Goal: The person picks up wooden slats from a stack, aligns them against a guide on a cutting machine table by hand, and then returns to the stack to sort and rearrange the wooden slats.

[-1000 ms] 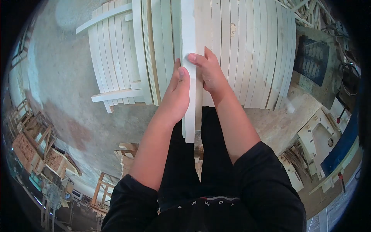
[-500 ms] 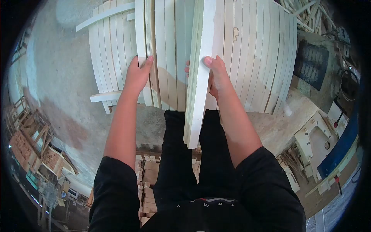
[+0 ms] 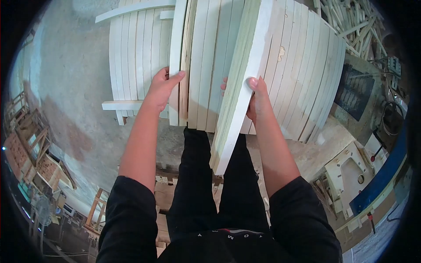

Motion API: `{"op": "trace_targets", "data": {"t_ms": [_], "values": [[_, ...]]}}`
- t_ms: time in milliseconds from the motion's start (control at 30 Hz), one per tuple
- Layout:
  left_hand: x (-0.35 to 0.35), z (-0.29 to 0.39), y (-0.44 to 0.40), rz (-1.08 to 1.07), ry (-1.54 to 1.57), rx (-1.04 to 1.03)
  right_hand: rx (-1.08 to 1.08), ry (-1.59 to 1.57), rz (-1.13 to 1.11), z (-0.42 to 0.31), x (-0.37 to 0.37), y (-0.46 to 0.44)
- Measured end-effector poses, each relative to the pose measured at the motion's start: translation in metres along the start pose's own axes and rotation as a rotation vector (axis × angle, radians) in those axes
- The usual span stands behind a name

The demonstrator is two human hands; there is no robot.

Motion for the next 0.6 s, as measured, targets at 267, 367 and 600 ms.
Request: {"op": "trace_targets", "data": {"t_ms": [267, 367, 600], "values": [[0.036, 0.032, 0.024, 0.31, -0.267, -0.176, -0.016, 0.035, 0.017, 0.002, 0.001, 0.002], [0.042, 0.044, 0.035, 0.422, -0.575, -0.158, -0.008, 0.058, 0.025, 0.003, 0.002, 0.002], [0.045, 0.048, 0.032, 0.405, -0.515, -0.26, -0.001, 0.085, 0.033, 0.002, 0.002, 0.002]]}}
Point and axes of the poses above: each hand's wrist, its own y-axis away from the middle knuckle, its own x-axis out of the back of the hand, z = x × y, the point moved 8 cm from there along -y, towards the middle knuckle, and after that the axes turned 4 degrees about -z, right-handed, at the moved point
